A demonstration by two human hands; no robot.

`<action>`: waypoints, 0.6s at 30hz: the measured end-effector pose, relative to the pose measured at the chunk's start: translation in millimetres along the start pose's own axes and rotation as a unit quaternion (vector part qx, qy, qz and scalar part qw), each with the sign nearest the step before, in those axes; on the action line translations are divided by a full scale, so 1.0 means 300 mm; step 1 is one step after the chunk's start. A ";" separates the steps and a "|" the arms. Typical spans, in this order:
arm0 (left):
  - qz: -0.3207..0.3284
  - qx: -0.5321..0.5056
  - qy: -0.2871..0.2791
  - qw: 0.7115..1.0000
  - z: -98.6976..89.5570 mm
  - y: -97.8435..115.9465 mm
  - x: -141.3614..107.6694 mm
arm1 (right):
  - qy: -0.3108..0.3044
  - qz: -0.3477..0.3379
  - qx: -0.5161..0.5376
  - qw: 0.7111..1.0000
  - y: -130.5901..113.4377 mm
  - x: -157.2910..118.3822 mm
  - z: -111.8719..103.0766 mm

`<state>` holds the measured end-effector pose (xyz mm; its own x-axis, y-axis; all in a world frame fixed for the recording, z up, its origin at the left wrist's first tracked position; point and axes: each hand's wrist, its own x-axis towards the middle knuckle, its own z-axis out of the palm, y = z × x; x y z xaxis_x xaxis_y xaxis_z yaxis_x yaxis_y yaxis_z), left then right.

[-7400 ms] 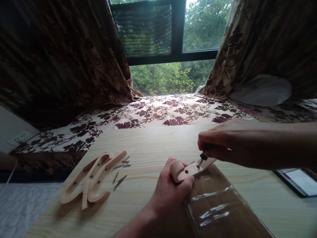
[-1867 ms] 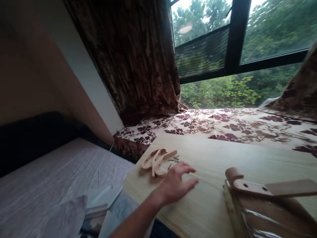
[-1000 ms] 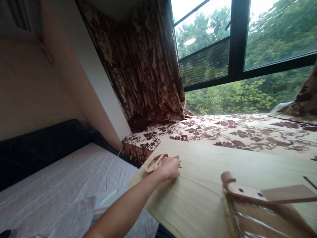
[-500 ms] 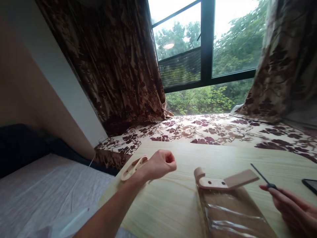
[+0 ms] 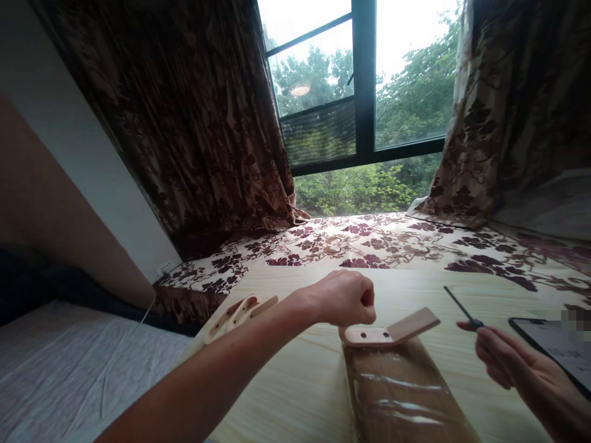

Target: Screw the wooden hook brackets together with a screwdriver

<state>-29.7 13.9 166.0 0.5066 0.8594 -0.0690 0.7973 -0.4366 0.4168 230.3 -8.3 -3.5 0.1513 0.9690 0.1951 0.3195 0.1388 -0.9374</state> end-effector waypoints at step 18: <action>-0.025 -0.212 0.250 0.944 0.113 -0.120 -0.187 | -0.123 0.004 -0.055 0.991 -0.134 0.100 0.113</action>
<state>-75.7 -27.5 124.2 0.1697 0.9406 0.2939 0.5593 -0.3375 0.7572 190.3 22.2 30.3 -0.0744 0.9923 0.0988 0.4209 0.1211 -0.8990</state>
